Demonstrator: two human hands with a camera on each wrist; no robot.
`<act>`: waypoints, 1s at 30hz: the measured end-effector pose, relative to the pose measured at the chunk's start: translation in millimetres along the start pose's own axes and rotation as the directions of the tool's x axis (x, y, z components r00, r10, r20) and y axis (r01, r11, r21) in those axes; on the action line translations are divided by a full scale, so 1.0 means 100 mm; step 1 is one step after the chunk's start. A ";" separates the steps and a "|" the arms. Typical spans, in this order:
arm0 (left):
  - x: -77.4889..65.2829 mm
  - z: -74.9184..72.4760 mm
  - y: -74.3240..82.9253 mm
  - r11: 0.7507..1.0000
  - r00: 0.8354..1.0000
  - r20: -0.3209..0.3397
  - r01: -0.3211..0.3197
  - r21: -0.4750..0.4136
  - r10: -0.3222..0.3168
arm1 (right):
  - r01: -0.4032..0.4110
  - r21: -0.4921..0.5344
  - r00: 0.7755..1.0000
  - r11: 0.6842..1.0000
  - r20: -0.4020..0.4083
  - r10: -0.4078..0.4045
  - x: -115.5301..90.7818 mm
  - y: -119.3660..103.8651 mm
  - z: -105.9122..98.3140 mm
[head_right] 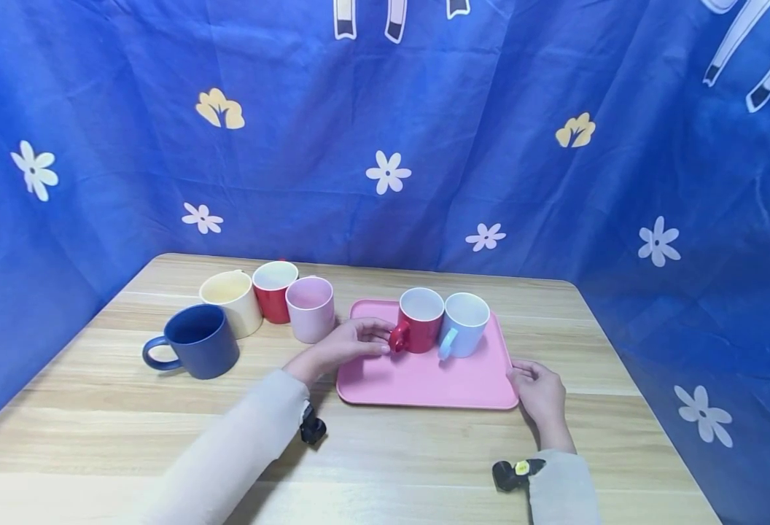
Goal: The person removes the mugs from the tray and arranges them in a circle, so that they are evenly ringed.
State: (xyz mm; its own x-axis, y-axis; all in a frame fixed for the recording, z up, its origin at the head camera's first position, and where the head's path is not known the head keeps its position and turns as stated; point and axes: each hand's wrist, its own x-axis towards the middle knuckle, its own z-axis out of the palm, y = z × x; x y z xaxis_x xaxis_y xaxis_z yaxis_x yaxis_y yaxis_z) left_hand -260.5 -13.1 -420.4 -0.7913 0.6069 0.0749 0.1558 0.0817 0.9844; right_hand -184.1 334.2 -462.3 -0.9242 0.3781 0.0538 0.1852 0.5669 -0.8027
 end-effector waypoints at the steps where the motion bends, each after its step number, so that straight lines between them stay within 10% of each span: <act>1: 0.01 0.02 0.00 1.000 1.000 -0.012 0.000 0.001 0.000 | -0.002 0.001 1.000 1.000 -0.001 0.002 0.00 0.00 0.00; 30: 0.17 0.19 -0.06 0.996 0.985 -0.169 -0.014 0.088 0.029 | -0.013 0.007 1.000 1.000 -0.004 0.013 -0.01 0.00 0.00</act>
State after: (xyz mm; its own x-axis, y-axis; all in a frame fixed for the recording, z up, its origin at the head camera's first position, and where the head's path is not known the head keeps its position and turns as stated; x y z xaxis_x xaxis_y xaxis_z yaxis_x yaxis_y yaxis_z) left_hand -263.7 11.5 -428.1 -0.8751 0.4664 0.1291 0.2183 0.1424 0.9654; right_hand -183.5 333.7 -462.4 -0.9205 0.3880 0.0458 0.1945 0.5568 -0.8075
